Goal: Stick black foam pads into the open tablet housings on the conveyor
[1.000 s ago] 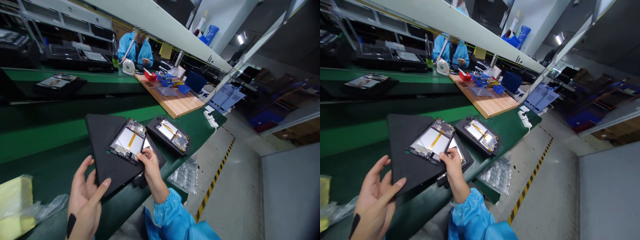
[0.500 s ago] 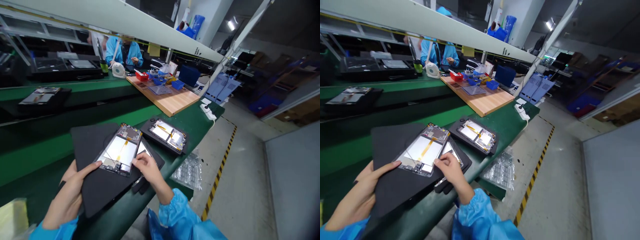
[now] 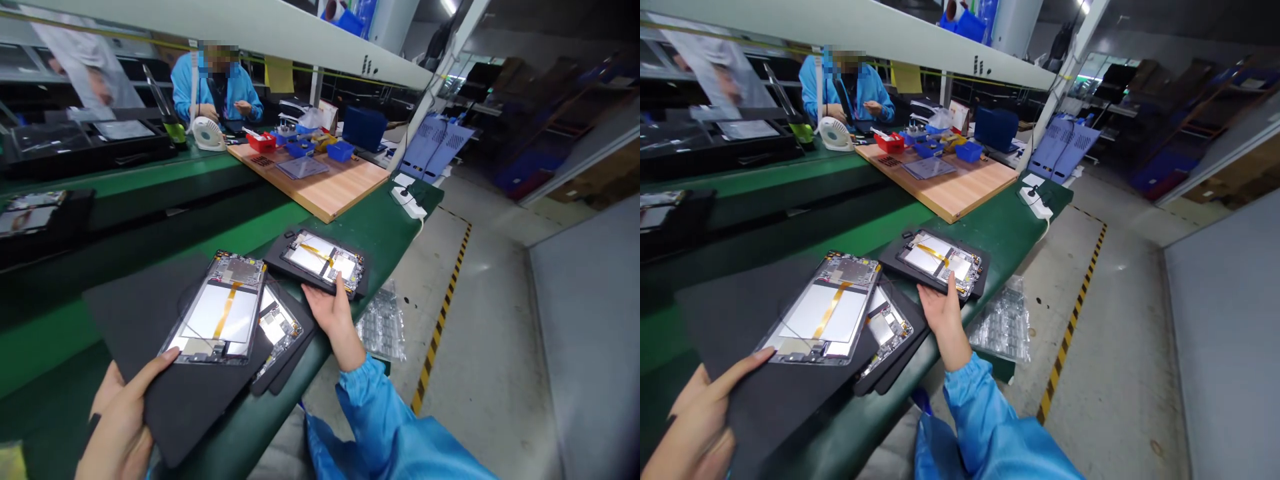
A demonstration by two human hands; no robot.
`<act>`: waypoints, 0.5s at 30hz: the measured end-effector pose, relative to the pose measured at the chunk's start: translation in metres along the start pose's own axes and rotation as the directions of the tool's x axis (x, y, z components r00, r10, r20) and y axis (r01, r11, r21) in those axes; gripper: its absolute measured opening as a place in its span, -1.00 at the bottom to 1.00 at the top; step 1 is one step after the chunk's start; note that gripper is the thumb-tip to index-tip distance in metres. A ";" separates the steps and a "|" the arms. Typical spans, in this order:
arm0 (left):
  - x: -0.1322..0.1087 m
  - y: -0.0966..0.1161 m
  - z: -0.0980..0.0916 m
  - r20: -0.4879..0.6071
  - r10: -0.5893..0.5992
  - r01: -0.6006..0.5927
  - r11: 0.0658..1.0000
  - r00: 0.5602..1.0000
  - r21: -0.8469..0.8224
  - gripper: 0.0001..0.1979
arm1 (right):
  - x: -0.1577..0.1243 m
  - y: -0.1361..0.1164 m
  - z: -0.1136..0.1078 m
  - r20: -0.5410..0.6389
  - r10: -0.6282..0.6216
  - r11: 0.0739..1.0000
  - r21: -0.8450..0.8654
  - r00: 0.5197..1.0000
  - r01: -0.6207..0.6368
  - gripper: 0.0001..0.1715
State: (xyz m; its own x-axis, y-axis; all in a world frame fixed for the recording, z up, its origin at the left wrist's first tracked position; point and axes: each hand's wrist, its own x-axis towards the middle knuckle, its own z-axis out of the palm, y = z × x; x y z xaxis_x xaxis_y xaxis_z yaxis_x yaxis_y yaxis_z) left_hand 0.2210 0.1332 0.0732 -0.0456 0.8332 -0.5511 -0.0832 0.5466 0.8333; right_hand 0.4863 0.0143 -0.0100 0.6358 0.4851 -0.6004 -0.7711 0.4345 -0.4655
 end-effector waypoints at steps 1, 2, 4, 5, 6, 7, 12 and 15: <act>-0.001 0.000 0.000 0.000 -0.001 0.001 1.000 1.000 -0.001 -0.43 | 0.000 0.000 0.001 -0.017 0.025 0.999 0.030 1.000 -0.024 -0.17; -0.002 0.001 0.000 -0.003 -0.005 0.005 1.000 1.000 0.001 -0.44 | 0.000 0.000 0.001 -0.033 0.042 0.998 0.057 0.999 -0.040 -0.13; -0.004 0.001 0.000 -0.009 -0.018 0.018 1.000 1.000 0.008 -0.44 | -0.004 0.000 0.000 -0.052 0.036 0.994 0.107 0.998 -0.030 -0.19; -0.004 0.001 -0.001 -0.010 -0.021 0.021 1.000 1.000 0.010 -0.43 | -0.006 0.001 0.000 -0.056 0.015 0.991 0.130 0.998 -0.008 -0.27; -0.004 0.001 -0.001 -0.008 -0.017 0.017 1.000 1.000 0.009 -0.43 | -0.007 0.003 0.000 -0.061 -0.009 0.988 0.150 0.998 0.018 -0.35; -0.003 0.000 -0.002 -0.003 -0.009 0.009 1.000 1.000 0.005 -0.42 | -0.008 0.005 0.000 -0.067 -0.028 0.986 0.165 0.997 0.038 -0.41; 0.005 -0.008 -0.007 0.029 -0.011 0.011 1.000 1.000 0.003 -0.36 | 0.000 0.014 0.010 -0.144 -0.020 0.989 0.145 0.989 0.041 -0.47; 0.007 -0.012 -0.007 0.043 -0.033 0.033 0.999 0.999 -0.001 -0.35 | 0.009 0.010 0.013 -0.199 -0.026 0.996 0.077 0.980 0.042 -0.49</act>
State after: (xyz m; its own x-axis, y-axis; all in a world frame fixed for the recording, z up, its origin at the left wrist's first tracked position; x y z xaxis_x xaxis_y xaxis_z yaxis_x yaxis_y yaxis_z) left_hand 0.2142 0.1314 0.0592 0.0002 0.8173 -0.5762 -0.0858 0.5741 0.8143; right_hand 0.4848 0.0332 -0.0117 0.6358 0.3132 -0.7054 -0.7388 0.5114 -0.4389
